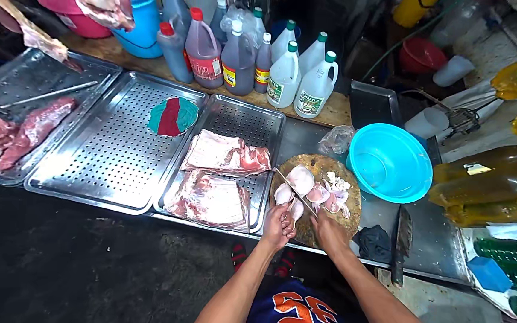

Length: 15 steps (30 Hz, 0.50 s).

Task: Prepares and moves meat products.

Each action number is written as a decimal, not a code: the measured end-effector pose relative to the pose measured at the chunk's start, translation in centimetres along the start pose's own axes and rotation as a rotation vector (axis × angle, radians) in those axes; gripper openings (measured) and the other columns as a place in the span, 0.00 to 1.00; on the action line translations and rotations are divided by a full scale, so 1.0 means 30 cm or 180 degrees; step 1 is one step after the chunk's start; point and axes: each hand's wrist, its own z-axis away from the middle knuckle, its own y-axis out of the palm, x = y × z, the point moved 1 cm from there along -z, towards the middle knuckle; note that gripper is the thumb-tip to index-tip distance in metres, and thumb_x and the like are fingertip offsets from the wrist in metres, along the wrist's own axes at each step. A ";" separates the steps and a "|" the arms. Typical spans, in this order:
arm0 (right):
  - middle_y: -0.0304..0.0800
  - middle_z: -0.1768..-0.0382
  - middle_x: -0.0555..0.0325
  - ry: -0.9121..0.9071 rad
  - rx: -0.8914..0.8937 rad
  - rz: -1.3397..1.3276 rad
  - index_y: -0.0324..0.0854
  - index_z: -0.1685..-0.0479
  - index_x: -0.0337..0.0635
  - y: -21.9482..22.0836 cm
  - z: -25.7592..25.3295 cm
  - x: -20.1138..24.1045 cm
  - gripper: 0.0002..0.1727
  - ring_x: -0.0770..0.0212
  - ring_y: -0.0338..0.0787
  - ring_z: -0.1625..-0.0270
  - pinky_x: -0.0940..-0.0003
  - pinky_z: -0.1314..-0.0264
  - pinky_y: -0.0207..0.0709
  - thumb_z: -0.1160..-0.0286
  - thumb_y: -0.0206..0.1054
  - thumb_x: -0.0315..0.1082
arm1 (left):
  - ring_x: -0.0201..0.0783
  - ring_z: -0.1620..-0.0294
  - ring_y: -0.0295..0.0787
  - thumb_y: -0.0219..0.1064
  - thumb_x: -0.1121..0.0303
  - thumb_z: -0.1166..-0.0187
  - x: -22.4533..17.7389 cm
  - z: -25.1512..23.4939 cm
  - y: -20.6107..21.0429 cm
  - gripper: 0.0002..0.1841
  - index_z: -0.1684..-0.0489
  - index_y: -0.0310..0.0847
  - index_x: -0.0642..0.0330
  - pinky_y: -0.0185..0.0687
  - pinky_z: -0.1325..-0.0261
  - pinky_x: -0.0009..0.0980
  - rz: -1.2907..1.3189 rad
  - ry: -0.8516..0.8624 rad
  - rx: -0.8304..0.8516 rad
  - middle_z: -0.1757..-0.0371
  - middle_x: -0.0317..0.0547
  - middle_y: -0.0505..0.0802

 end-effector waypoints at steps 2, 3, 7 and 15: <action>0.93 0.54 0.44 0.0008 0.0080 0.0025 0.76 0.32 0.44 -0.004 -0.079 0.053 0.26 0.40 0.95 0.48 0.40 0.48 0.87 0.07 0.45 0.54 | 0.28 0.95 0.61 0.50 0.59 0.11 0.002 -0.002 -0.011 0.18 0.75 0.76 0.50 0.66 0.90 0.26 -0.0182 0.0123 -0.0017 0.92 0.29 0.66; 0.93 0.54 0.44 -0.0015 0.0135 0.0060 0.75 0.33 0.44 -0.012 -0.105 0.060 0.26 0.40 0.95 0.48 0.40 0.48 0.87 0.07 0.44 0.54 | 0.28 0.95 0.61 0.51 0.58 0.11 -0.019 -0.008 -0.019 0.19 0.78 0.75 0.50 0.65 0.90 0.26 -0.0281 0.0168 -0.0015 0.92 0.29 0.67; 0.93 0.56 0.43 -0.0060 0.0296 -0.0117 0.76 0.33 0.42 0.001 -0.073 -0.026 0.28 0.40 0.95 0.49 0.39 0.48 0.87 0.08 0.46 0.57 | 0.27 0.94 0.60 0.50 0.60 0.12 -0.164 -0.026 -0.069 0.21 0.84 0.71 0.48 0.62 0.89 0.25 -0.0826 0.0196 -0.0018 0.92 0.29 0.67; 0.84 0.75 0.53 0.0323 0.0003 -0.1575 0.82 0.51 0.40 0.219 0.213 -0.130 0.27 0.53 0.88 0.70 0.48 0.60 0.84 0.13 0.56 0.58 | 0.31 0.82 0.69 0.62 0.52 0.16 -0.194 0.043 -0.099 0.27 0.91 0.70 0.53 0.66 0.73 0.36 -0.4161 0.0197 0.1376 0.86 0.32 0.73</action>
